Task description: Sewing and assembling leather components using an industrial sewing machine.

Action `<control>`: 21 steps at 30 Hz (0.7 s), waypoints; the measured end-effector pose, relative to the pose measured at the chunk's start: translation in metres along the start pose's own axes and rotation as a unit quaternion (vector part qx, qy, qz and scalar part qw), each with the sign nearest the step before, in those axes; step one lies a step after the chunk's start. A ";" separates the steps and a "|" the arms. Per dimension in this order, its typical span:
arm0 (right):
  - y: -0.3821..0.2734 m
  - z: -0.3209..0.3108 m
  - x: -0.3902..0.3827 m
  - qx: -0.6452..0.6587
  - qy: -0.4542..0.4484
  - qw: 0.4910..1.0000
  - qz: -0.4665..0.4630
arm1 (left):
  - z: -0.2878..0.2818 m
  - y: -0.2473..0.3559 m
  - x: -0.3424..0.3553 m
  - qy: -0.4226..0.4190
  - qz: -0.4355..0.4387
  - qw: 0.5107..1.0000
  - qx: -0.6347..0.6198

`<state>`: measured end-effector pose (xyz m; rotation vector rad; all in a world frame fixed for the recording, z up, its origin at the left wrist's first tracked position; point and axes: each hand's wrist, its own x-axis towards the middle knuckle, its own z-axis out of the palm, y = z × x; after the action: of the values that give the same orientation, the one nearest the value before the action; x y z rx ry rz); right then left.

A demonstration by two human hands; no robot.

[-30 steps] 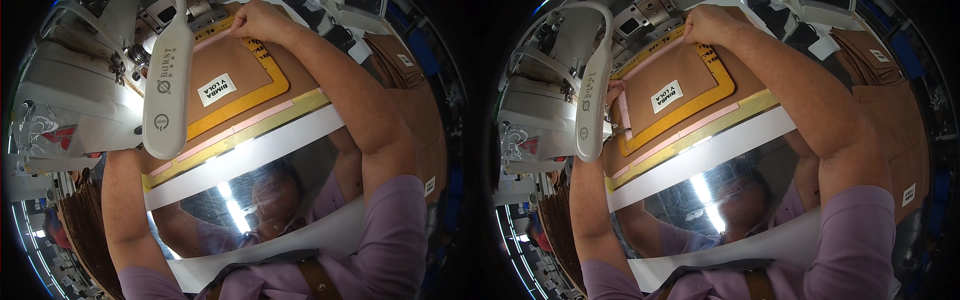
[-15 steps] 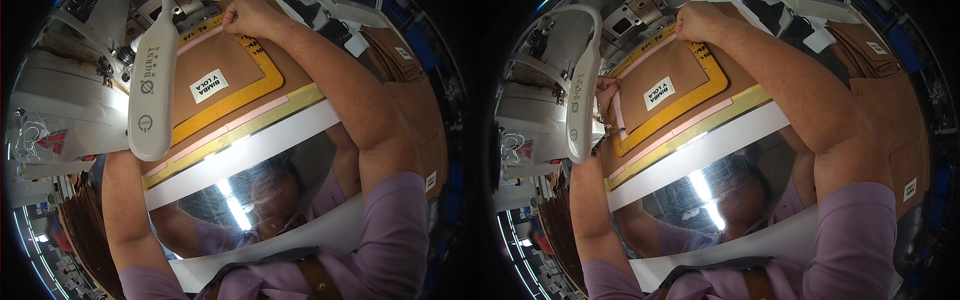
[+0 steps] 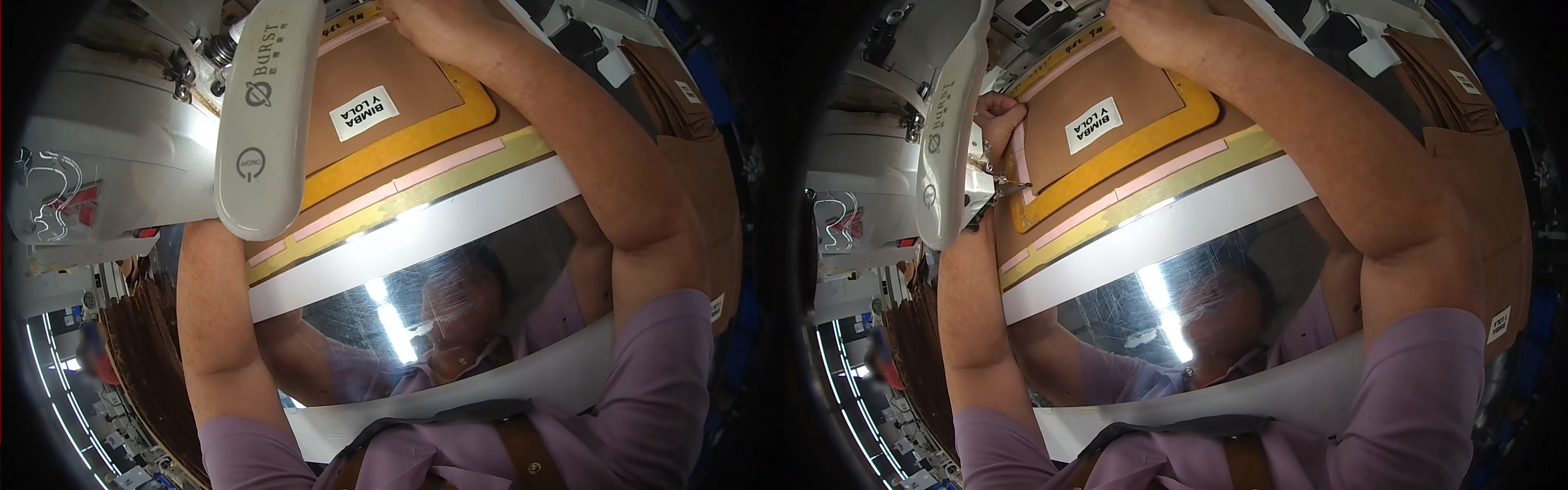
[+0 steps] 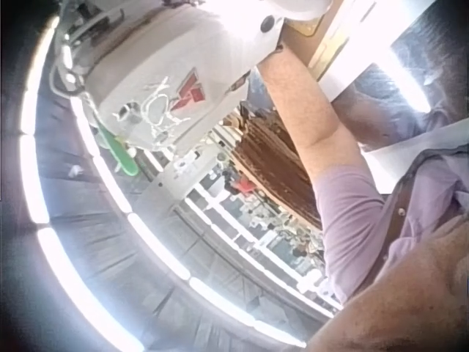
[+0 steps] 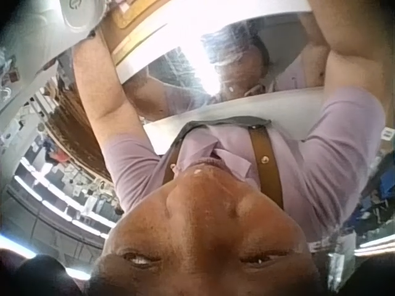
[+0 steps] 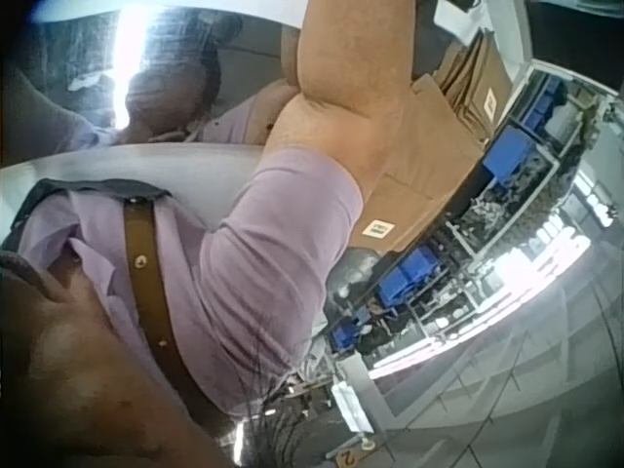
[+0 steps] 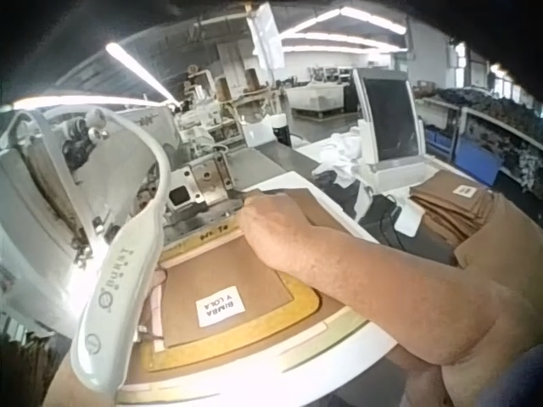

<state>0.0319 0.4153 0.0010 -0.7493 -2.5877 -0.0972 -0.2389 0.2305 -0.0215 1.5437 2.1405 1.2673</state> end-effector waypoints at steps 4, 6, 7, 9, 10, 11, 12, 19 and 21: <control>-0.009 0.001 -0.006 -0.030 0.031 0.991 -0.129 | -0.016 0.011 -0.004 -0.095 -0.035 0.994 0.028; -0.020 -0.001 -0.005 0.071 -0.019 0.986 -0.147 | -0.030 0.004 -0.019 -0.091 -0.030 0.995 0.037; -0.035 -0.004 -0.003 0.172 -0.065 0.968 -0.170 | -0.041 0.000 -0.022 -0.084 -0.029 0.995 0.045; -0.074 0.002 0.008 0.157 -0.072 0.972 -0.162 | -0.060 -0.010 -0.018 -0.071 -0.028 0.995 0.063; -0.084 0.010 0.011 0.128 -0.088 0.978 -0.141 | -0.041 -0.009 -0.026 -0.073 -0.024 0.995 0.060; -0.091 0.010 0.014 0.130 -0.088 0.977 -0.142 | -0.042 -0.011 -0.026 -0.068 -0.021 0.995 0.065; -0.097 0.009 0.016 0.150 -0.129 0.969 -0.148 | -0.043 -0.013 -0.026 -0.064 -0.018 0.995 0.070; -0.100 0.035 0.006 0.095 -0.037 0.983 -0.150 | -0.039 -0.019 -0.038 -0.030 0.010 0.995 0.098; -0.099 0.034 0.005 0.108 -0.043 0.982 -0.147 | -0.036 -0.017 -0.044 -0.022 0.019 0.994 0.107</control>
<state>-0.0370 0.3394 -0.0224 -0.2983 -2.7171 0.1267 -0.2533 0.1733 -0.0254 1.6838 2.2916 1.0329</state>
